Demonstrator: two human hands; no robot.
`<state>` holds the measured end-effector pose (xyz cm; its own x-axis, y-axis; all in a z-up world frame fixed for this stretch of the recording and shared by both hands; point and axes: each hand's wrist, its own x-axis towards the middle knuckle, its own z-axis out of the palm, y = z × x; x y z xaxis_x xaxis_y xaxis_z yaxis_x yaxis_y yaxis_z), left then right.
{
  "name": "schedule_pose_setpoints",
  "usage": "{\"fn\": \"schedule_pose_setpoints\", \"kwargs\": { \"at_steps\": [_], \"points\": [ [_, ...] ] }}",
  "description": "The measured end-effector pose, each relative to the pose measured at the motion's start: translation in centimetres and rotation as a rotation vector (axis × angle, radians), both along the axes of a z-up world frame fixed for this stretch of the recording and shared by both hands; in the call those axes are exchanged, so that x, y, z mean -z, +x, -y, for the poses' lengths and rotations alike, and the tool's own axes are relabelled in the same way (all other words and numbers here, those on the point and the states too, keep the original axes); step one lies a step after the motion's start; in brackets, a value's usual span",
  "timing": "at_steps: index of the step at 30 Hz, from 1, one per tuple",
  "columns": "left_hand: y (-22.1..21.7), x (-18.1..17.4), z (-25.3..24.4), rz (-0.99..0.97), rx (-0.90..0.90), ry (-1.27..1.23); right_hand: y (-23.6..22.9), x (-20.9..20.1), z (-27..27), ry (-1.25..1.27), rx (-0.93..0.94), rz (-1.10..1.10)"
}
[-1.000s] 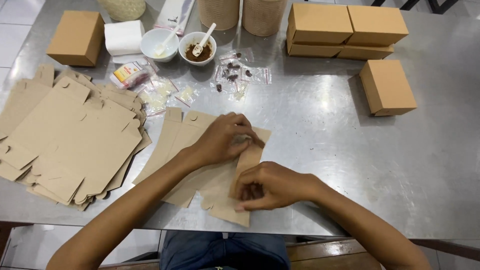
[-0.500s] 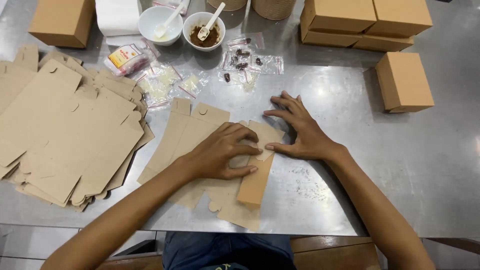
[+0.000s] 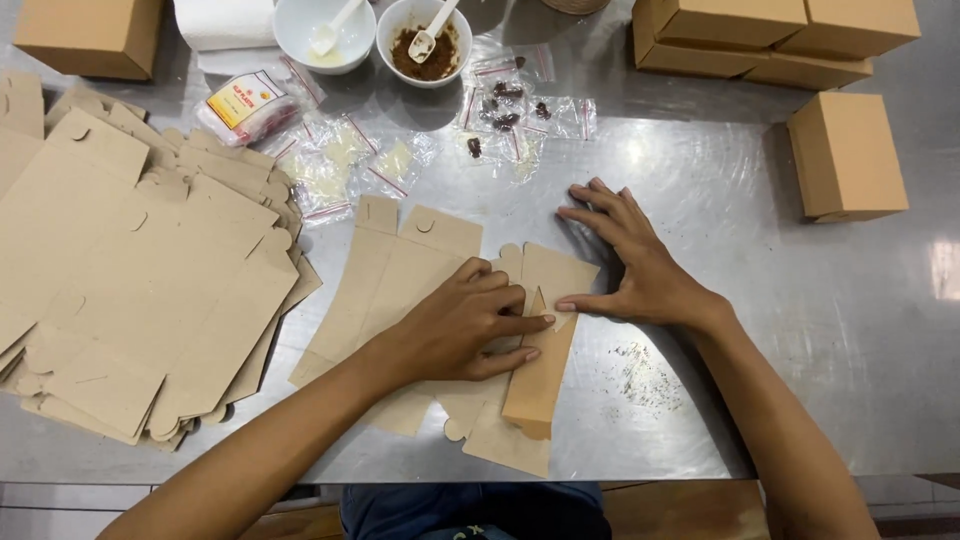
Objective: The person folds flat cardboard pieces into small boxes on a metal table. They crease the edges, fold the sides, and tuck the flaps to form the box shape. The person handles multiple pieces one at a time, stacking completed boxes to the side.
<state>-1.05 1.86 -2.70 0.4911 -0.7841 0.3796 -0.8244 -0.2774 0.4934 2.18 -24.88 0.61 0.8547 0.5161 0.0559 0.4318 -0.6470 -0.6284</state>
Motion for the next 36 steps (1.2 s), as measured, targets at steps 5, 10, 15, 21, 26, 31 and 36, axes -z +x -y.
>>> {"fn": "schedule_pose_setpoints", "kwargs": {
  "at_steps": [5,10,15,21,26,31,36],
  "points": [
    [0.0,-0.3,0.0,-0.038,-0.003,0.027,-0.1,0.8,-0.5,-0.004,0.044,0.019],
    [0.1,-1.0,0.1,-0.063,0.005,0.041,-0.7,1.3,-1.4,-0.019,0.112,0.053],
    [0.2,-1.3,0.1,-0.108,-0.007,0.052,-1.1,1.0,-2.2,-0.025,0.17,0.035],
    [0.0,-1.5,0.1,-0.139,-0.009,0.051,-0.9,-0.1,-1.9,-0.097,0.163,-0.033],
    [-0.1,-1.5,0.1,-0.152,-0.021,0.058,-0.7,-1.7,-1.1,-0.129,0.107,-0.094],
    [0.0,-1.8,0.2,-0.163,-0.025,0.059,-0.7,-2.6,-0.6,-0.111,0.069,-0.13],
    [0.1,-2.0,0.3,-0.195,-0.03,0.077,-0.8,-4.0,-0.7,-0.129,0.061,-0.181]
  ]
}}
